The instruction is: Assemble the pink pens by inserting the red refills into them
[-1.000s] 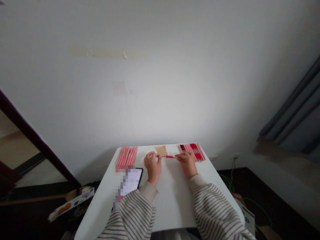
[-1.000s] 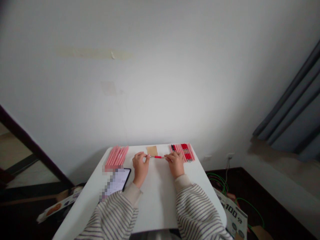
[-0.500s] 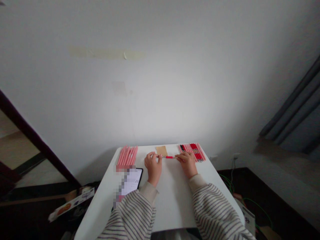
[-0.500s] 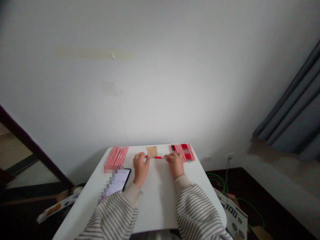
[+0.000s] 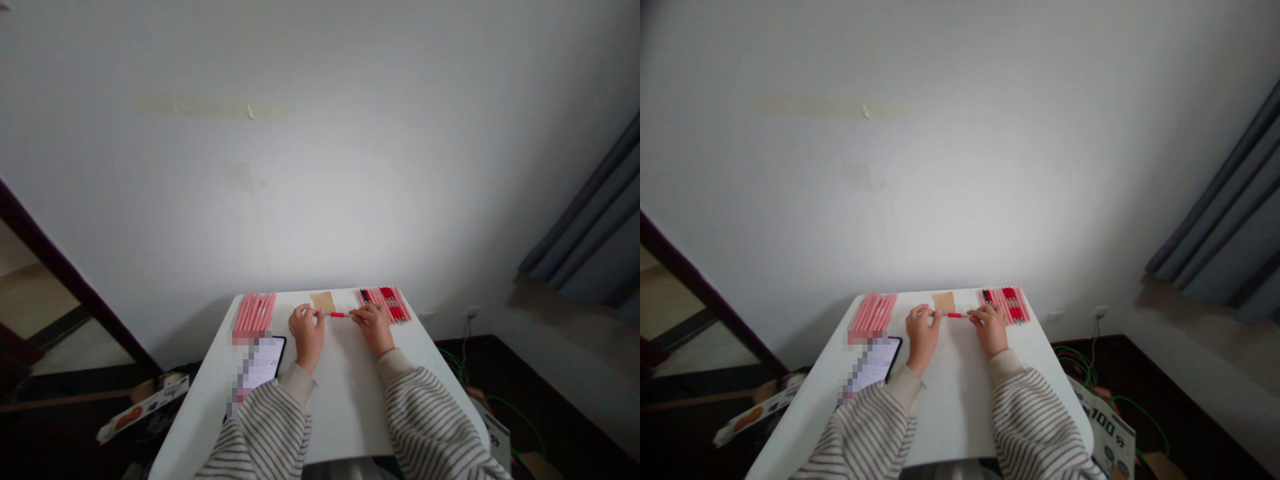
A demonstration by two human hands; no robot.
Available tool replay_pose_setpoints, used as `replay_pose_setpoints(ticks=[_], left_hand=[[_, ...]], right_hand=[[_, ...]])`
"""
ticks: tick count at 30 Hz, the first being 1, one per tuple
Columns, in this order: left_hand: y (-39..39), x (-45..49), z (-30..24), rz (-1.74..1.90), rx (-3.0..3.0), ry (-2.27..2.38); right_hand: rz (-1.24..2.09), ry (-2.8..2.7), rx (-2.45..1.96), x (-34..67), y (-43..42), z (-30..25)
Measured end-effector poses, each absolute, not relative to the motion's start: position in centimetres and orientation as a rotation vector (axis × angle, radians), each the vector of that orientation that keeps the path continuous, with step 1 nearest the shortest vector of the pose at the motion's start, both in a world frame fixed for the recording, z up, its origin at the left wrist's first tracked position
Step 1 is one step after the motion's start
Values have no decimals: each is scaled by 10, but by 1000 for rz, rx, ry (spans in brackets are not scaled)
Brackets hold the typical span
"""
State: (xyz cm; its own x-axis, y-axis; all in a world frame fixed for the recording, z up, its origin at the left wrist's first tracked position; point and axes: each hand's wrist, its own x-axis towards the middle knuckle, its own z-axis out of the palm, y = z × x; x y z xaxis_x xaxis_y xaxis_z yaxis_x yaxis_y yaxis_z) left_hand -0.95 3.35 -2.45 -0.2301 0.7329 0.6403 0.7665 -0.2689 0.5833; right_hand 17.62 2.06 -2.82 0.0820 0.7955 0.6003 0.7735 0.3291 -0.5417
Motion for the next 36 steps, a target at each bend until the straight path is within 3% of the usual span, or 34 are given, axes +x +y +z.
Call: replay_pose_setpoints(ticks=[36], left_hand=[[28, -7, -26, -1347, -2141, -1897]], right_hand=[[9, -1693, -1361, 176, 21, -24]])
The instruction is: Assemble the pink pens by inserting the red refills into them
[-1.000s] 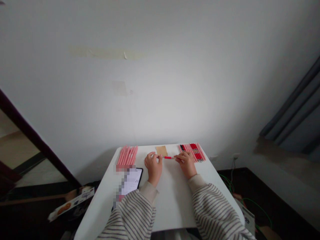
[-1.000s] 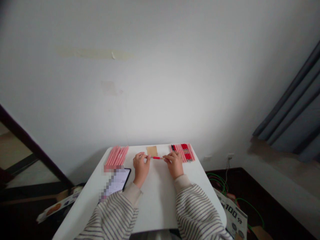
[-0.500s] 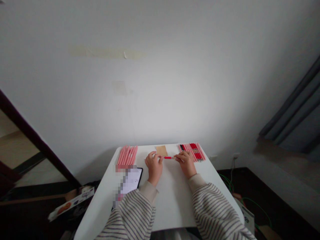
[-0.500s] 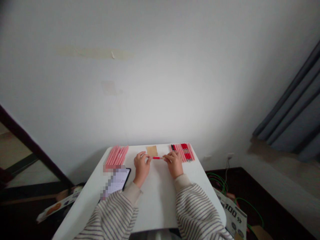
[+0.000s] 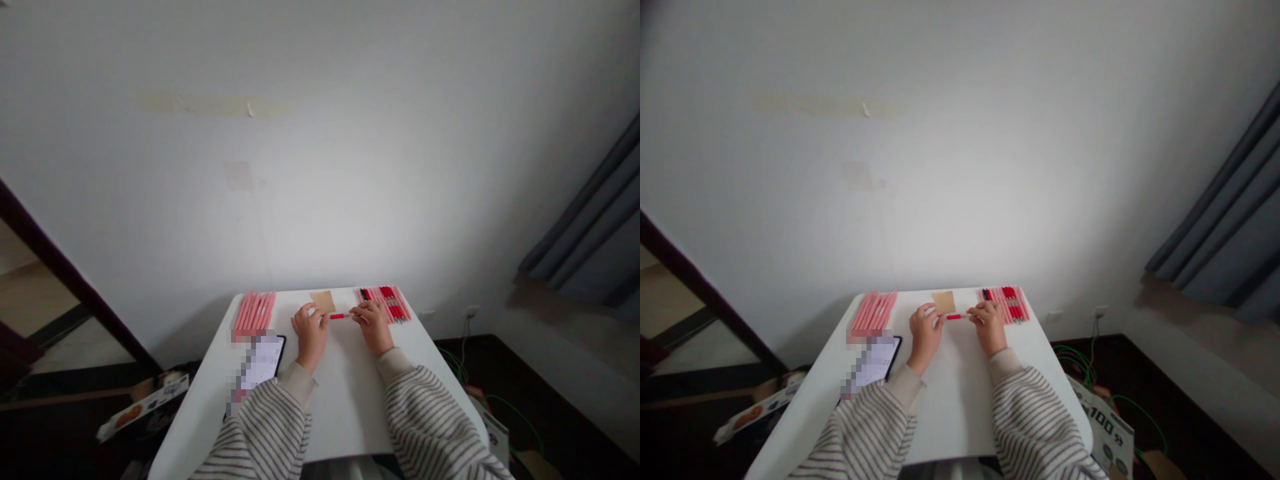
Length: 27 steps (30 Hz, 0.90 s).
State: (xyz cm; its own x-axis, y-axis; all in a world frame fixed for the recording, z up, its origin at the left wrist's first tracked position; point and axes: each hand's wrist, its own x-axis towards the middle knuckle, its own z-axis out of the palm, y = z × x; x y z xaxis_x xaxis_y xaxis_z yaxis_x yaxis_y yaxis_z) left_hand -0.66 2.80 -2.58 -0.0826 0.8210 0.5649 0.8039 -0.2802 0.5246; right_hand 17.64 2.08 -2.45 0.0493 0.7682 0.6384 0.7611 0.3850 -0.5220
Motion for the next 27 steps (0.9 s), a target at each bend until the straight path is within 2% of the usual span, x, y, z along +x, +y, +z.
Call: replay_pose_setpoints(ticks=[27], left_hand=[[22, -4, -15, 1392, 2095, 1787]], right_hand=[[115, -1728, -1464, 170, 11, -16]])
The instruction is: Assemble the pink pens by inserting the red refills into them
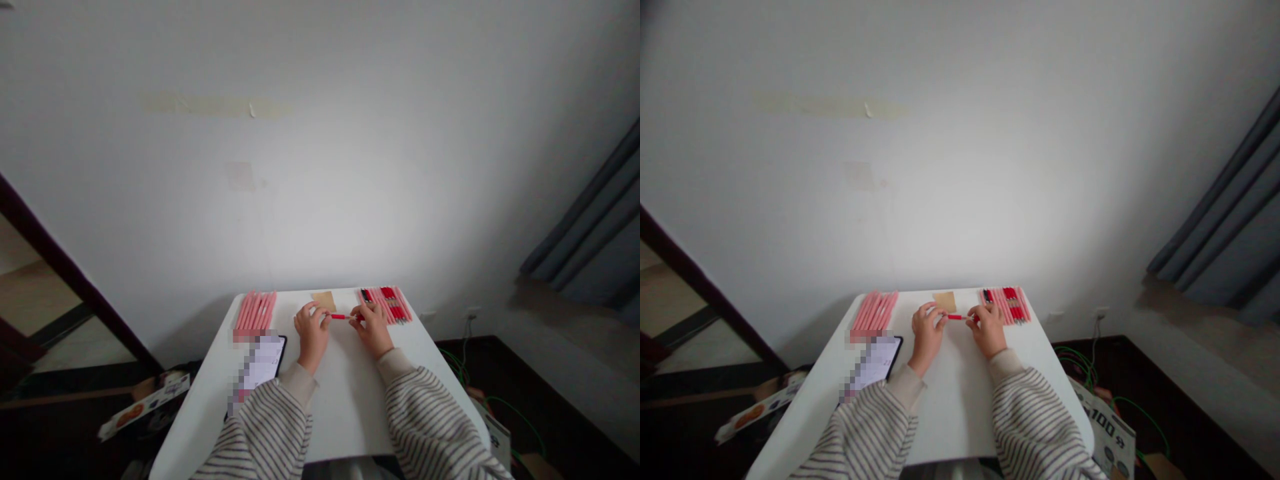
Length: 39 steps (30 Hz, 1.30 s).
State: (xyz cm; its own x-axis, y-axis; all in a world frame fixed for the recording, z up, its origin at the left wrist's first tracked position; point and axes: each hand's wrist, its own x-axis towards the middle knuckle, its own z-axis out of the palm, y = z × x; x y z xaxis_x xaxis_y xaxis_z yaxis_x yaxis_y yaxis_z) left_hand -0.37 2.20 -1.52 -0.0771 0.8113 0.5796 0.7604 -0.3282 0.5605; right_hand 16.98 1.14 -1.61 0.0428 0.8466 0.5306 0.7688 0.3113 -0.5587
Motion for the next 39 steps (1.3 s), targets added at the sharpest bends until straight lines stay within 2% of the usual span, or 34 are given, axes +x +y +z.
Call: replay_pose_setpoints(ticks=[11, 19, 32, 39], left_hand=[[21, -4, -14, 1376, 2085, 1769], [21, -4, -14, 1363, 2075, 1788], [20, -4, -11, 1394, 2079, 1754], [20, -4, -12, 1376, 2065, 1794]], right_hand=[[-24, -1778, -1485, 170, 12, -17], [120, -1705, -1483, 169, 12, -17], [34, -1775, -1506, 170, 15, -19], [167, -1705, -1457, 171, 18, -26]])
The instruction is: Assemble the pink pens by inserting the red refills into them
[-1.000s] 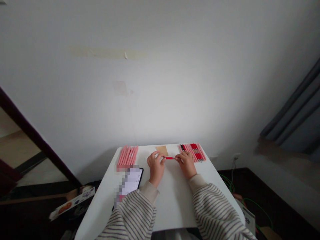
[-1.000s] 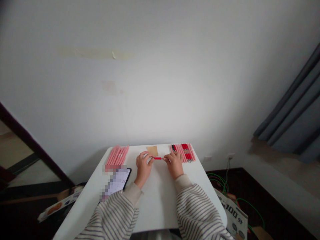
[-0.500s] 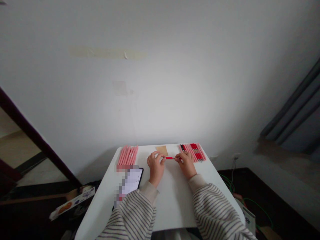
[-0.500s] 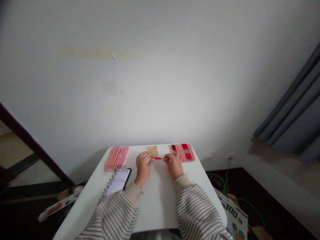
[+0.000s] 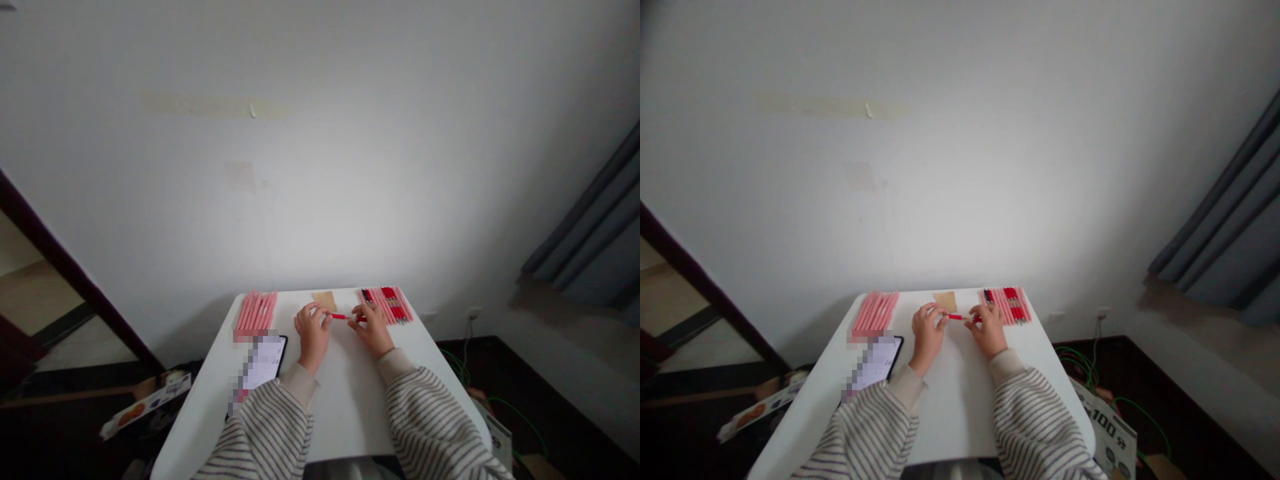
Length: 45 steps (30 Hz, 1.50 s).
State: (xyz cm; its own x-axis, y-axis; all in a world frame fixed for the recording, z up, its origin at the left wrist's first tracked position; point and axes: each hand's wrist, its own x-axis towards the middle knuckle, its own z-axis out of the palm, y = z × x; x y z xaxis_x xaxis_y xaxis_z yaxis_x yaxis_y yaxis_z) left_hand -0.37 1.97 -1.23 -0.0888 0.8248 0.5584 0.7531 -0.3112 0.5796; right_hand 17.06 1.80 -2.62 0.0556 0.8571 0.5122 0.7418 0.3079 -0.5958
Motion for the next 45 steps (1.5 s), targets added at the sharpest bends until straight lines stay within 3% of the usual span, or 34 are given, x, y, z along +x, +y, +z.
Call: replay_pose_setpoints(ticks=[16, 24, 45], left_hand=[[20, -4, -11, 1370, 2065, 1738], [22, -4, -13, 1383, 2047, 1791], [19, -3, -9, 1407, 2034, 1760]], right_hand=[[14, -1758, -1480, 172, 17, -23], [183, -1709, -1443, 173, 18, -25], [141, -1732, -1487, 172, 14, -19]])
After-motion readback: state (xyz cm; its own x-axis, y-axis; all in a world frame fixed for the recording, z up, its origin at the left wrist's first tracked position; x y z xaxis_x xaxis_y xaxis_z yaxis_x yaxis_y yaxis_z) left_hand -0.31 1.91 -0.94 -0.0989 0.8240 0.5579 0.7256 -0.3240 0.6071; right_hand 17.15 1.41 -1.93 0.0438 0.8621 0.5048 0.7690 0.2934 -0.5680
